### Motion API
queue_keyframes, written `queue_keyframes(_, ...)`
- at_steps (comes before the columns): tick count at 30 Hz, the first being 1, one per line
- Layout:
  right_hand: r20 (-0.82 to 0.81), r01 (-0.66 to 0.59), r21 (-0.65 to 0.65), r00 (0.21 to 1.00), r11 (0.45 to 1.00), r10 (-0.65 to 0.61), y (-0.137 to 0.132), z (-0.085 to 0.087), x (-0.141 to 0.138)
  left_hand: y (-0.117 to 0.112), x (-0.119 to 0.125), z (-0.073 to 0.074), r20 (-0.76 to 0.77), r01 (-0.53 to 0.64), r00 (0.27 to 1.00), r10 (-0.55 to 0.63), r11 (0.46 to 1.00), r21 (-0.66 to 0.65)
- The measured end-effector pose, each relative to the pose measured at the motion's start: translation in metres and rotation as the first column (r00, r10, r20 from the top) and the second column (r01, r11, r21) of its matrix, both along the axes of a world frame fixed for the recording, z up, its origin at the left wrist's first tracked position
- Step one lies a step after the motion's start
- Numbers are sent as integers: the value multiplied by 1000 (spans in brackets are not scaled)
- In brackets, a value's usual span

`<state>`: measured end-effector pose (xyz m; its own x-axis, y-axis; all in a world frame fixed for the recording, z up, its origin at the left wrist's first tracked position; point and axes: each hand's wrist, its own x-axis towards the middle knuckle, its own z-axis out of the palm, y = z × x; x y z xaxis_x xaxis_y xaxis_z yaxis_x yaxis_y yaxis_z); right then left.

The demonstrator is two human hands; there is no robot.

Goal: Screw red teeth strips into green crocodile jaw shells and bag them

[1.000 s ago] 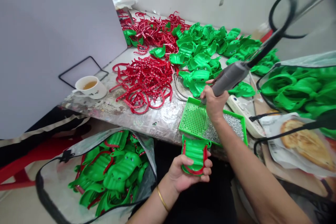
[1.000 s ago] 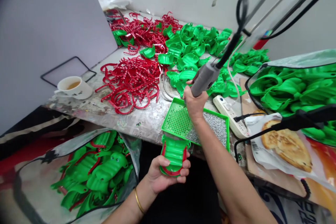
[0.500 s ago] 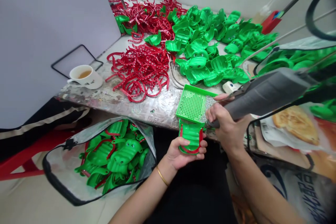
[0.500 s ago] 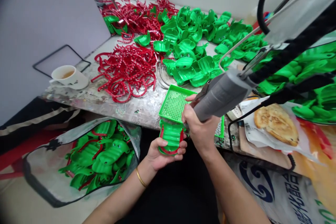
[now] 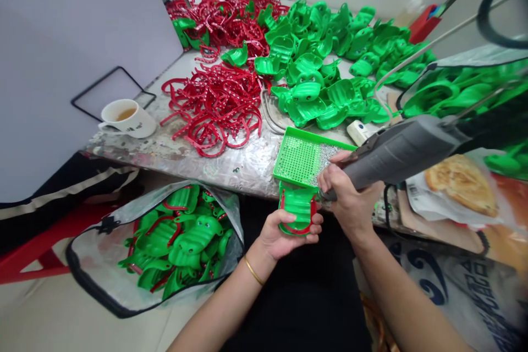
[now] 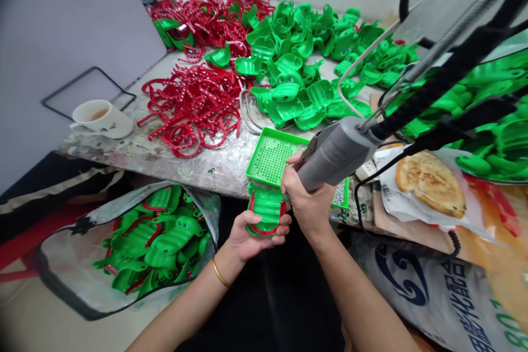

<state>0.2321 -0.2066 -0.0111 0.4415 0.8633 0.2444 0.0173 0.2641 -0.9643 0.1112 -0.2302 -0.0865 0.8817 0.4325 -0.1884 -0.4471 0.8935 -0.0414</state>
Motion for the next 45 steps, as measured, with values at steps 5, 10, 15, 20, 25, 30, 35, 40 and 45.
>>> queue_keyframes(5,-23,-13,33,1000,999,14,-3,-3,1,0,0,0,17,-3,1000,3,1000,-6)
queue_keyframes(10,-32,13,47,999,999,-12,-9,-8,1,-2,1,-3,19,-5,1000,6,1000,-3)
queue_keyframes(15,-66,3,83,998,997,2,-15,-14,1,-4,2,-4,36,-27,999,27,1000,-16)
queue_keyframes(20,-124,-87,56,988,995,93,-7,-1,6,-4,0,-6,37,-8,999,8,1000,6)
queue_keyframes(25,-27,-42,129,999,991,45,43,21,19,-4,1,-9,46,-17,999,15,1000,25)
queue_keyframes(30,57,47,165,997,985,-57,112,8,30,-4,1,-8,52,-26,998,26,1000,-1)
queue_keyframes(35,102,81,120,990,989,-93,146,-18,31,-3,0,-8,79,-23,997,23,1000,-4)
queue_keyframes(40,113,89,107,988,990,-101,151,-29,27,-2,-1,-10,76,-21,997,22,1000,-4)
queue_keyframes(45,118,93,105,987,990,-106,152,-34,24,-1,0,-11,83,-11,997,10,1000,3)
